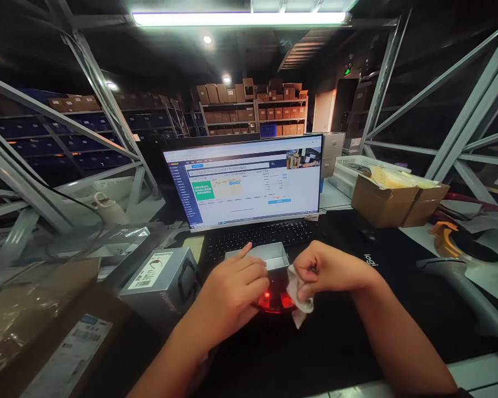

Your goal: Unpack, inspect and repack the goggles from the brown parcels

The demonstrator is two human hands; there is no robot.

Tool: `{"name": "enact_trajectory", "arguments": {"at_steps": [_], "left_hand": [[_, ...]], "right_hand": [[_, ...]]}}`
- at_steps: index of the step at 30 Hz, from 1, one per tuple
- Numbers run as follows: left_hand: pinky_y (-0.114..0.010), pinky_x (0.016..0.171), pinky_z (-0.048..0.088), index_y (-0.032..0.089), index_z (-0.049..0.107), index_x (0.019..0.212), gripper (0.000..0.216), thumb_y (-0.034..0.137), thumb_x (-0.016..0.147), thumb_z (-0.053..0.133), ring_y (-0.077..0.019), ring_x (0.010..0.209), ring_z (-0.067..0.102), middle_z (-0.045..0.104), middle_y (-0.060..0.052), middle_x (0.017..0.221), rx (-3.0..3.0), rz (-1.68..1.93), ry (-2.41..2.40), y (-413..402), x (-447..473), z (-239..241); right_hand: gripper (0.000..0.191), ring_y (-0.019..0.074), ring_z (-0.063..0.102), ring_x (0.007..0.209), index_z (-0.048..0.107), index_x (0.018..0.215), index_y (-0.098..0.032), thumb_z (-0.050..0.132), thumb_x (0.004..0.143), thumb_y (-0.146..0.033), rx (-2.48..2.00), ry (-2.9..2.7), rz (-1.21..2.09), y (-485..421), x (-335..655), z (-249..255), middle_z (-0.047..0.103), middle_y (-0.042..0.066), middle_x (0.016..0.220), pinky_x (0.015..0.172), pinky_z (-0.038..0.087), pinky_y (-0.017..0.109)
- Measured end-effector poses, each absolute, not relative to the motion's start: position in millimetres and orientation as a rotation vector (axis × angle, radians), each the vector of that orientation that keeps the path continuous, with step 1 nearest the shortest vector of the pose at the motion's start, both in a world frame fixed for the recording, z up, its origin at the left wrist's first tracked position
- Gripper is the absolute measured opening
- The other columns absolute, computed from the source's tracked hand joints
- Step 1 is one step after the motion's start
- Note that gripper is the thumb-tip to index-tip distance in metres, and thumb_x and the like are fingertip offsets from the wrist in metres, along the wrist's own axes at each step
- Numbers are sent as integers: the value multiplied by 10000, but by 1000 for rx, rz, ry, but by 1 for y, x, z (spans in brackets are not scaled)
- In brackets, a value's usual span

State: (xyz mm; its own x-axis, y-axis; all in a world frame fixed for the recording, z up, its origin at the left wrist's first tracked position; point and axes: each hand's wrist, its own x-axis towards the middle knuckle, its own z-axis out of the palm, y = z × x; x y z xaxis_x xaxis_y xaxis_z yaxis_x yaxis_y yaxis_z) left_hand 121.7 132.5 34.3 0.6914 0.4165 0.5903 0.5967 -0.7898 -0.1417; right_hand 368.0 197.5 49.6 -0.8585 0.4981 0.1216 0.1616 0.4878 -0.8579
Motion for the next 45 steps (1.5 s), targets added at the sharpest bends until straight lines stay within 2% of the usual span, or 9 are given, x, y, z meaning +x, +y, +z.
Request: {"name": "enact_trajectory", "arguments": {"at_steps": [5, 12, 20, 25, 30, 34, 39, 42, 45], "left_hand": [[-469, 1193, 364, 160, 599, 792, 179, 42, 892, 508, -164, 956, 662, 666, -28, 836, -2524, -776, -739, 137, 127, 28], [-493, 1231, 276, 177, 596, 857, 58, 124, 874, 612, -197, 1072, 644, 688, -2, 887, -2571, -836, -754, 128, 115, 41], [-448, 1207, 325, 184, 599, 882, 151, 104, 807, 702, -159, 975, 654, 708, 5, 916, -2552, -1045, -780, 135, 115, 41], [-461, 1163, 388, 188, 609, 876, 155, 86, 806, 702, -158, 941, 649, 705, 0, 904, -2555, -1187, -777, 139, 112, 44], [-456, 1178, 368, 200, 627, 894, 157, 84, 819, 700, -145, 963, 642, 713, 12, 923, -2550, -1207, -772, 135, 109, 48], [-475, 1182, 358, 201, 629, 901, 160, 58, 835, 656, -152, 991, 636, 717, 11, 939, -2549, -1155, -779, 134, 109, 47], [-489, 1192, 336, 206, 642, 935, 181, 58, 832, 652, -170, 1027, 626, 722, 7, 972, -2575, -1083, -798, 134, 108, 46], [-483, 1208, 309, 211, 646, 962, 178, 82, 842, 663, -172, 1046, 622, 724, 10, 996, -2598, -1032, -810, 136, 109, 46], [-457, 1228, 278, 210, 634, 929, 148, 82, 857, 641, -160, 1070, 616, 721, 21, 1012, -2648, -940, -804, 138, 109, 44]], "right_hand": [[391, 66, 413, 525, 452, 545, -159, 826, 630, -81, -910, -2260, 1083, 170, 334, 43, 506, -72, 536, 475, 223, 190], [611, 57, 297, 509, 341, 533, -173, 895, 670, -392, -450, -2264, 1372, 194, 365, 46, 369, -74, 512, 457, 208, 198], [669, 50, 260, 482, 305, 518, -192, 906, 645, -456, -463, -1956, 1473, 206, 371, 52, 323, -77, 497, 445, 192, 201], [657, 79, 391, 467, 318, 551, -201, 916, 629, -463, -551, -1681, 1298, 221, 378, 47, 409, -58, 502, 459, 271, 205], [598, 120, 523, 518, 315, 607, -210, 855, 746, -426, -557, -1436, 1192, 226, 399, 50, 512, -37, 561, 543, 398, 237], [553, 128, 539, 545, 353, 630, -208, 807, 797, -476, -591, -1468, 1161, 208, 395, 57, 546, -21, 579, 577, 415, 247], [601, 120, 501, 560, 314, 626, -209, 801, 779, -526, -544, -1600, 1223, 184, 376, 61, 484, -32, 577, 536, 362, 224], [575, 91, 427, 552, 332, 628, -199, 819, 767, -471, -576, -1765, 1294, 176, 369, 59, 442, -49, 590, 511, 298, 204], [477, 90, 434, 577, 415, 627, -178, 835, 750, -367, -633, -2055, 1377, 174, 368, 55, 482, -43, 609, 523, 297, 204]]}}
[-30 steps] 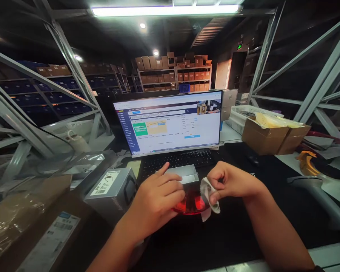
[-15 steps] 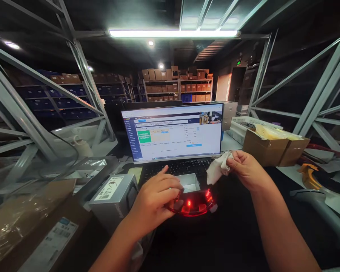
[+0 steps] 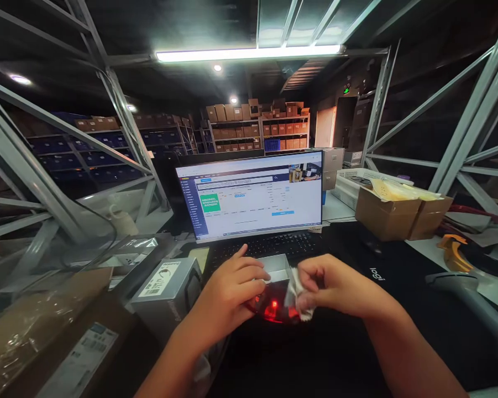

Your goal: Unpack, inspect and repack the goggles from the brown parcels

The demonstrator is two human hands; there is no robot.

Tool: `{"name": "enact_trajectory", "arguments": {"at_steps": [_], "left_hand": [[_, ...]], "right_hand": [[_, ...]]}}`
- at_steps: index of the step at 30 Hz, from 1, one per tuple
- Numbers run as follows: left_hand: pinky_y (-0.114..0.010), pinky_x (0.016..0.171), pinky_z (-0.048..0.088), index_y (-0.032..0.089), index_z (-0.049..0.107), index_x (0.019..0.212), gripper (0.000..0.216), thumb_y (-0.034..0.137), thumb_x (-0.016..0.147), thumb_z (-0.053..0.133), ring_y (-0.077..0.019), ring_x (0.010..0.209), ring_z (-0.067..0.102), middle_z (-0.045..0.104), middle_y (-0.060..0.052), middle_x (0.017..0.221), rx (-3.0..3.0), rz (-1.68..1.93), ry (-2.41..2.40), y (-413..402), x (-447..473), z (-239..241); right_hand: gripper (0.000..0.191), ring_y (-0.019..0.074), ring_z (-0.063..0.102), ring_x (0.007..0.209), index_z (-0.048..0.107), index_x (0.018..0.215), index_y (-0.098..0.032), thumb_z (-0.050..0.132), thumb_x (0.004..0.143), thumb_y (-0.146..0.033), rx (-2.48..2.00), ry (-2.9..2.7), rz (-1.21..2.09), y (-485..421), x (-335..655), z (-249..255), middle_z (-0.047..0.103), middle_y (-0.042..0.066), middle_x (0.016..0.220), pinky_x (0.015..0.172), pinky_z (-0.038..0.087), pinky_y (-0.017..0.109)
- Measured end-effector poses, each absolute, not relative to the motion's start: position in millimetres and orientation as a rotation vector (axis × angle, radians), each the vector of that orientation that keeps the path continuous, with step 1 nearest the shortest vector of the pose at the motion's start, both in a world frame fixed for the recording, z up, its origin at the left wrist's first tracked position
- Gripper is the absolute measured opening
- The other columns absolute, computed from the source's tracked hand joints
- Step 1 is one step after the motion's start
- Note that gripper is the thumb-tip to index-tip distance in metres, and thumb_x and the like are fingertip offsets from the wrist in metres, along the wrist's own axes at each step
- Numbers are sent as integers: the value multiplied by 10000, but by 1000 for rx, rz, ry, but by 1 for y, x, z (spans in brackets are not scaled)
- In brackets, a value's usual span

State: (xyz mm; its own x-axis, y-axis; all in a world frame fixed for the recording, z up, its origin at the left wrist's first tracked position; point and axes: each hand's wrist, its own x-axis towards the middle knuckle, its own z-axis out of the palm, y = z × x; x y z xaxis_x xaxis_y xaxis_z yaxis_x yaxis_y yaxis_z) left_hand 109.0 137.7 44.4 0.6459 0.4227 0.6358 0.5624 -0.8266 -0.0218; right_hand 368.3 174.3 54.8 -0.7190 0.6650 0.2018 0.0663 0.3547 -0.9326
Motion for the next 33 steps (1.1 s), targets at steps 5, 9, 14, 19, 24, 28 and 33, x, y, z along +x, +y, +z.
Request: {"name": "enact_trajectory", "arguments": {"at_steps": [5, 9, 14, 19, 24, 28, 33], "left_hand": [[-472, 1257, 214, 194, 587, 840, 126, 70, 848, 612, -158, 1104, 597, 705, 12, 1010, -2723, -804, -832, 137, 108, 41], [-485, 1250, 231, 195, 586, 816, 144, 52, 832, 588, -162, 1076, 599, 675, 5, 941, -2722, -757, -840, 136, 111, 36], [-455, 1233, 287, 190, 621, 865, 149, 50, 851, 570, -146, 969, 619, 646, 5, 871, -2668, -724, -797, 140, 121, 28], [-508, 1232, 255, 196, 601, 808, 137, 60, 814, 587, -181, 1038, 615, 659, 17, 839, -2521, -750, -762, 143, 112, 33], [-529, 1240, 210, 206, 594, 823, 110, 97, 823, 612, -186, 1061, 613, 681, 39, 834, -2521, -794, -802, 138, 103, 43], [-513, 1233, 256, 198, 583, 788, 129, 77, 831, 584, -175, 1039, 628, 668, 24, 792, -2562, -811, -763, 135, 116, 38], [-489, 1204, 336, 187, 613, 822, 157, 42, 823, 552, -173, 920, 638, 640, 7, 758, -2475, -779, -660, 141, 135, 18]], "right_hand": [[441, 93, 462, 571, 432, 602, -172, 836, 711, -312, -700, -2172, 1427, 178, 365, 50, 508, -43, 585, 526, 315, 204], [455, 77, 381, 547, 394, 602, -181, 804, 746, -319, -728, -2083, 1383, 172, 346, 42, 432, -63, 562, 501, 274, 202], [494, 90, 416, 535, 368, 608, -193, 788, 776, -393, -845, -1962, 1287, 167, 327, 30, 453, -52, 567, 483, 272, 207], [439, 99, 450, 583, 395, 594, -182, 808, 720, -260, -783, -2098, 1288, 177, 335, 30, 508, -36, 603, 518, 292, 205], [523, 72, 383, 540, 340, 563, -182, 833, 715, -266, -607, -2189, 1506, 195, 359, 39, 428, -63, 545, 502, 253, 199], [548, 61, 275, 524, 348, 558, -183, 862, 687, -322, -606, -2253, 1520, 199, 365, 42, 359, -86, 533, 475, 199, 207], [390, 72, 389, 511, 441, 537, -165, 818, 633, -154, -934, -2289, 1125, 181, 337, 33, 459, -75, 505, 471, 217, 205]]}}
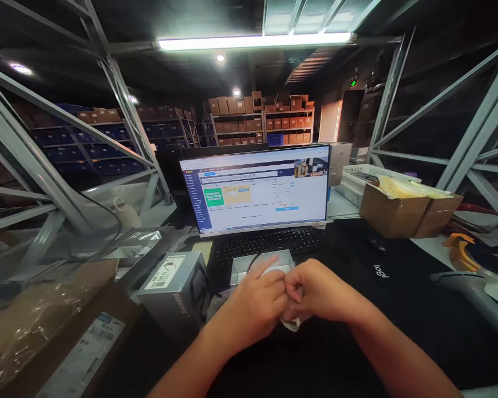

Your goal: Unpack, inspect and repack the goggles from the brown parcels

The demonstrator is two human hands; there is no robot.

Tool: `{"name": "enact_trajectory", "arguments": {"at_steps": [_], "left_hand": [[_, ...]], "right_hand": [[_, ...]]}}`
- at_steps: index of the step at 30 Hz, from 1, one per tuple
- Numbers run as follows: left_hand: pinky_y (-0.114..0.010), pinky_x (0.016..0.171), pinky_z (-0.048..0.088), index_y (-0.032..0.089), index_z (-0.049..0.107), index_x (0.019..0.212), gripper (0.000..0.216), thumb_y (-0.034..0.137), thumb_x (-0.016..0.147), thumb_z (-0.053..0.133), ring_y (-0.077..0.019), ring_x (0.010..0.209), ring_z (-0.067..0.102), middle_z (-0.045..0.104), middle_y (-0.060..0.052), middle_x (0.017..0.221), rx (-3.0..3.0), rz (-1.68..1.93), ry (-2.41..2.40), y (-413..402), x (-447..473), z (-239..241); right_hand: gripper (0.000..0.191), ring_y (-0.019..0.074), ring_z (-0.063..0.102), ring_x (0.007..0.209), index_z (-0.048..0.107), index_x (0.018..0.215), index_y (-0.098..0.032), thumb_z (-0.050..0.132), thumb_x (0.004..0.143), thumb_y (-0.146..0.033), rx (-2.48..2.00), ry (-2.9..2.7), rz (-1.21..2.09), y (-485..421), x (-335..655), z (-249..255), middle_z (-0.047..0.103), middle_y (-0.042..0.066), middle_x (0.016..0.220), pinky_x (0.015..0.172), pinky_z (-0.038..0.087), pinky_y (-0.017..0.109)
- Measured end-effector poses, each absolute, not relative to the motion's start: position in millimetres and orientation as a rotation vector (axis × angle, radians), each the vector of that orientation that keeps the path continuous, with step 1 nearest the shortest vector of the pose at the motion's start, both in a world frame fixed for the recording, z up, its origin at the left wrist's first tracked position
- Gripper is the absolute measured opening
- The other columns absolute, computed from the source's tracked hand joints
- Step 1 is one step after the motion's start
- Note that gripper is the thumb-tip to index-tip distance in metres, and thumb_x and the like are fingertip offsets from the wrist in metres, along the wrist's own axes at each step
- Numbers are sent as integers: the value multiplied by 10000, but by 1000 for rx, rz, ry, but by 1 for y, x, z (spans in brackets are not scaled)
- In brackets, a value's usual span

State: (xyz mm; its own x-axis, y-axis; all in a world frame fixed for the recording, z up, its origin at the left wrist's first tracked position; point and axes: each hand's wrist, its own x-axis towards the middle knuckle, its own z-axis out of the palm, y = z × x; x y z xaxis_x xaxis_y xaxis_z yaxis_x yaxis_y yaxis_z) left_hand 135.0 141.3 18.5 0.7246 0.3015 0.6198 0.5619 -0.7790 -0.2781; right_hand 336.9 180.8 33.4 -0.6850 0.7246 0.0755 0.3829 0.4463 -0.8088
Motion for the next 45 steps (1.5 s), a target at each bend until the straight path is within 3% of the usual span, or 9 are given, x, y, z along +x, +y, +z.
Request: {"name": "enact_trajectory", "arguments": {"at_steps": [3, 8, 14, 19, 22, 27, 31, 37, 45], "left_hand": [[-492, 1208, 314, 187, 594, 770, 144, 73, 850, 555, -181, 950, 647, 633, 9, 733, -2366, -825, -656, 144, 134, 18], [-498, 1248, 173, 199, 608, 794, 89, 124, 840, 622, -200, 1087, 636, 686, 23, 775, -2378, -918, -703, 136, 126, 32], [-509, 1227, 223, 211, 602, 789, 112, 109, 823, 633, -195, 1077, 643, 705, 35, 784, -2450, -1026, -724, 132, 124, 35], [-531, 1184, 302, 223, 622, 747, 194, 34, 778, 600, -200, 1036, 644, 704, 37, 761, -2427, -1233, -804, 130, 118, 41], [-501, 1186, 311, 227, 656, 784, 163, 65, 791, 659, -205, 1099, 621, 729, 32, 821, -2478, -1284, -799, 129, 114, 46], [-476, 1184, 321, 232, 692, 858, 152, 91, 803, 707, -211, 1169, 587, 757, 21, 944, -2549, -1281, -786, 130, 108, 48], [-474, 1178, 319, 229, 688, 853, 162, 76, 803, 707, -213, 1178, 579, 761, 15, 969, -2542, -1271, -790, 130, 105, 50], [-467, 1177, 316, 225, 676, 857, 151, 76, 833, 688, -206, 1184, 572, 760, 17, 996, -2546, -1229, -775, 130, 103, 51], [-452, 1191, 297, 215, 654, 863, 151, 68, 843, 680, -202, 1213, 555, 749, 17, 1052, -2641, -1162, -767, 136, 106, 45]], "right_hand": [[396, 71, 394, 522, 434, 546, -166, 816, 651, -163, -895, -2238, 1061, 180, 333, 32, 473, -73, 521, 474, 234, 201], [579, 58, 312, 514, 342, 554, -181, 867, 696, -378, -537, -2229, 1476, 201, 365, 42, 387, -79, 530, 467, 230, 197], [627, 49, 251, 497, 326, 533, -184, 896, 668, -407, -478, -2163, 1469, 215, 385, 49, 326, -85, 517, 453, 180, 202], [635, 104, 465, 493, 303, 581, -210, 882, 687, -449, -607, -1726, 1277, 228, 401, 51, 462, -47, 519, 482, 342, 224], [594, 115, 541, 544, 337, 655, -211, 878, 701, -451, -695, -1465, 1191, 232, 407, 54, 536, -42, 591, 542, 440, 236], [560, 145, 586, 543, 489, 982, -232, 846, 686, -545, -896, -1424, 1138, 231, 408, 52, 614, -32, 674, 482, 433, 224], [566, 187, 611, 580, 523, 1212, -228, 787, 768, -459, -994, -1551, 957, 231, 411, 48, 627, -13, 692, 489, 442, 262], [291, 209, 609, 682, 611, 1013, -218, 681, 840, -441, -1051, -1651, 677, 227, 414, 50, 666, 32, 781, 580, 440, 293], [253, 185, 530, 544, 486, 852, -232, 569, 901, -466, -1341, -1657, 191, 202, 397, 57, 597, 4, 639, 532, 311, 279]]}}
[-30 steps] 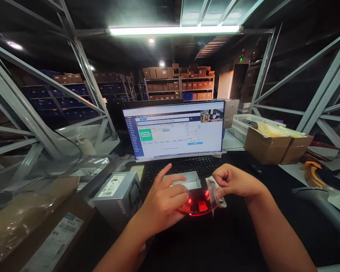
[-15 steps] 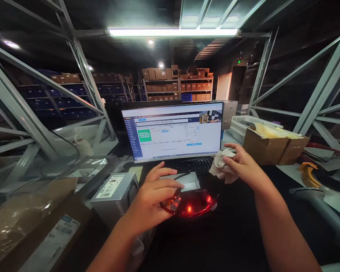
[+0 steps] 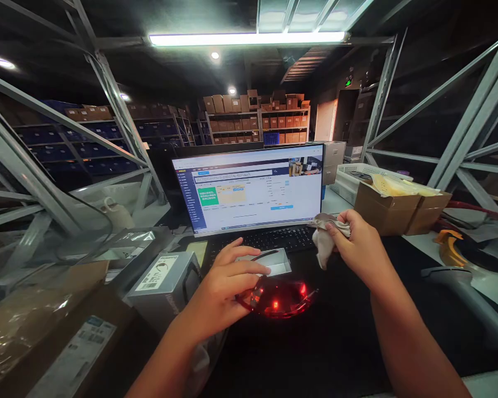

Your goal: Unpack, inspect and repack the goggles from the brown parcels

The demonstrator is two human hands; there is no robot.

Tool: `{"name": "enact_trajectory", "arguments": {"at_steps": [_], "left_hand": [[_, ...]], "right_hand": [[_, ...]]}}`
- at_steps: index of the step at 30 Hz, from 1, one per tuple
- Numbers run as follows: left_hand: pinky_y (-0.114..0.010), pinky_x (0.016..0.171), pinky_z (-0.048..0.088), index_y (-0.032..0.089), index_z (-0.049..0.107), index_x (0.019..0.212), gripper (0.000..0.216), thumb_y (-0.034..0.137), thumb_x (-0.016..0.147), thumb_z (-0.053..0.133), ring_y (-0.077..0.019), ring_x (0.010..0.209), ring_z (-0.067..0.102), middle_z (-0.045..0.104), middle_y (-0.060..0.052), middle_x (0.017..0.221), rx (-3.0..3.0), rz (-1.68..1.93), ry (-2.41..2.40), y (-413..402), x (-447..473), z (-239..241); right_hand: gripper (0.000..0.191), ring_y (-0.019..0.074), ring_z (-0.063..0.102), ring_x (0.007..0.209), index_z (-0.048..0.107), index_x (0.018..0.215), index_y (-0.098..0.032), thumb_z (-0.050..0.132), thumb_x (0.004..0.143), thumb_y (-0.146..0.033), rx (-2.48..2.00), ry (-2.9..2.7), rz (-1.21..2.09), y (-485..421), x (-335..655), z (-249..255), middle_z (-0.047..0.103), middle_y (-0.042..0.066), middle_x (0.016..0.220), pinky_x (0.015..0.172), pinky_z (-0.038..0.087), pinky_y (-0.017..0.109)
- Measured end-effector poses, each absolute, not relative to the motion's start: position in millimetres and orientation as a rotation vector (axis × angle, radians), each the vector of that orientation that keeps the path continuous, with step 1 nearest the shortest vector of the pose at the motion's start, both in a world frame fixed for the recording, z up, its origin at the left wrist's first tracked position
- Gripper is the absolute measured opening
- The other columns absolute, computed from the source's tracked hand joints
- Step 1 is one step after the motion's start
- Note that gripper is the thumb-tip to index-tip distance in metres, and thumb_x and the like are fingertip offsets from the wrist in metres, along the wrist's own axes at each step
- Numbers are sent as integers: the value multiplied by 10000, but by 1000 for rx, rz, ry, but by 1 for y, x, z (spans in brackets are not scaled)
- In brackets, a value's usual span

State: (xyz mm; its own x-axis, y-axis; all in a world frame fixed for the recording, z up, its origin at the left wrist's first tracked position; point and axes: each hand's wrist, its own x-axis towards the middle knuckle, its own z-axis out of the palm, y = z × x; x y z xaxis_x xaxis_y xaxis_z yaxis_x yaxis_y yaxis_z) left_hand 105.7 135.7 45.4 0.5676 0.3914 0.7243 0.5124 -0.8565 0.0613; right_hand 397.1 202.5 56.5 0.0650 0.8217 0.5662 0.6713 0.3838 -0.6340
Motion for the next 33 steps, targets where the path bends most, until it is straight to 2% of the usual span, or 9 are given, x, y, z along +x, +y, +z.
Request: {"name": "enact_trajectory", "arguments": {"at_steps": [4, 9, 12, 16, 18, 22, 25, 30, 33], "left_hand": [[-451, 1191, 292, 219, 658, 876, 176, 49, 833, 667, -202, 1209, 556, 746, 26, 1065, -2648, -1122, -782, 138, 106, 44], [-472, 1190, 269, 228, 669, 918, 166, 84, 836, 677, -210, 1170, 576, 750, 36, 1019, -2578, -1069, -809, 139, 106, 44], [-478, 1191, 261, 221, 657, 886, 140, 89, 841, 666, -211, 1151, 589, 752, 40, 995, -2555, -1048, -806, 138, 107, 44], [-483, 1208, 235, 223, 659, 878, 135, 90, 859, 642, -206, 1152, 588, 748, 45, 1018, -2564, -1007, -830, 136, 109, 43], [-485, 1212, 226, 229, 666, 887, 135, 99, 864, 640, -207, 1156, 585, 746, 49, 1024, -2578, -998, -829, 135, 109, 43], [-482, 1204, 226, 228, 670, 892, 142, 95, 867, 630, -208, 1145, 588, 747, 45, 1010, -2554, -986, -821, 136, 106, 45], [-489, 1195, 231, 224, 668, 908, 135, 101, 882, 617, -207, 1118, 599, 751, 39, 1004, -2473, -1026, -824, 136, 106, 46], [-525, 1189, 223, 218, 651, 859, 95, 127, 881, 645, -201, 1042, 630, 755, 47, 945, -2313, -1160, -846, 135, 117, 42], [-553, 1191, 219, 223, 648, 842, 94, 141, 858, 691, -202, 1016, 641, 753, 52, 917, -2272, -1211, -873, 136, 121, 40]], "right_hand": [[304, 176, 525, 589, 483, 820, -221, 508, 963, -488, -1259, -1715, 247, 175, 373, 57, 604, 12, 684, 555, 301, 266], [394, 144, 522, 691, 572, 814, -181, 504, 997, -523, -697, -2206, 1033, 145, 370, 66, 609, 10, 759, 620, 376, 236], [507, 143, 540, 721, 662, 820, -152, 411, 1032, -539, -497, -2220, 1248, 151, 377, 69, 632, 32, 779, 683, 411, 251], [308, 117, 536, 646, 674, 794, -138, 684, 910, -423, -543, -2154, 1487, 168, 376, 64, 633, 12, 706, 612, 398, 227], [254, 122, 573, 650, 623, 897, -158, 804, 800, -308, -547, -2062, 1617, 170, 372, 60, 657, -5, 722, 609, 416, 215], [387, 95, 569, 593, 496, 1013, -208, 795, 768, -181, -552, -1914, 1671, 167, 364, 55, 661, -48, 691, 549, 372, 168], [339, 72, 523, 511, 509, 926, -193, 795, 745, -183, -619, -1781, 1661, 168, 361, 54, 654, -49, 626, 508, 346, 156], [366, 100, 580, 503, 548, 821, -172, 868, 645, -193, -652, -1595, 1601, 177, 361, 56, 681, -12, 596, 508, 404, 169], [338, 125, 621, 529, 607, 885, -166, 865, 693, -271, -621, -1576, 1546, 180, 360, 56, 702, 7, 627, 533, 454, 197]]}}
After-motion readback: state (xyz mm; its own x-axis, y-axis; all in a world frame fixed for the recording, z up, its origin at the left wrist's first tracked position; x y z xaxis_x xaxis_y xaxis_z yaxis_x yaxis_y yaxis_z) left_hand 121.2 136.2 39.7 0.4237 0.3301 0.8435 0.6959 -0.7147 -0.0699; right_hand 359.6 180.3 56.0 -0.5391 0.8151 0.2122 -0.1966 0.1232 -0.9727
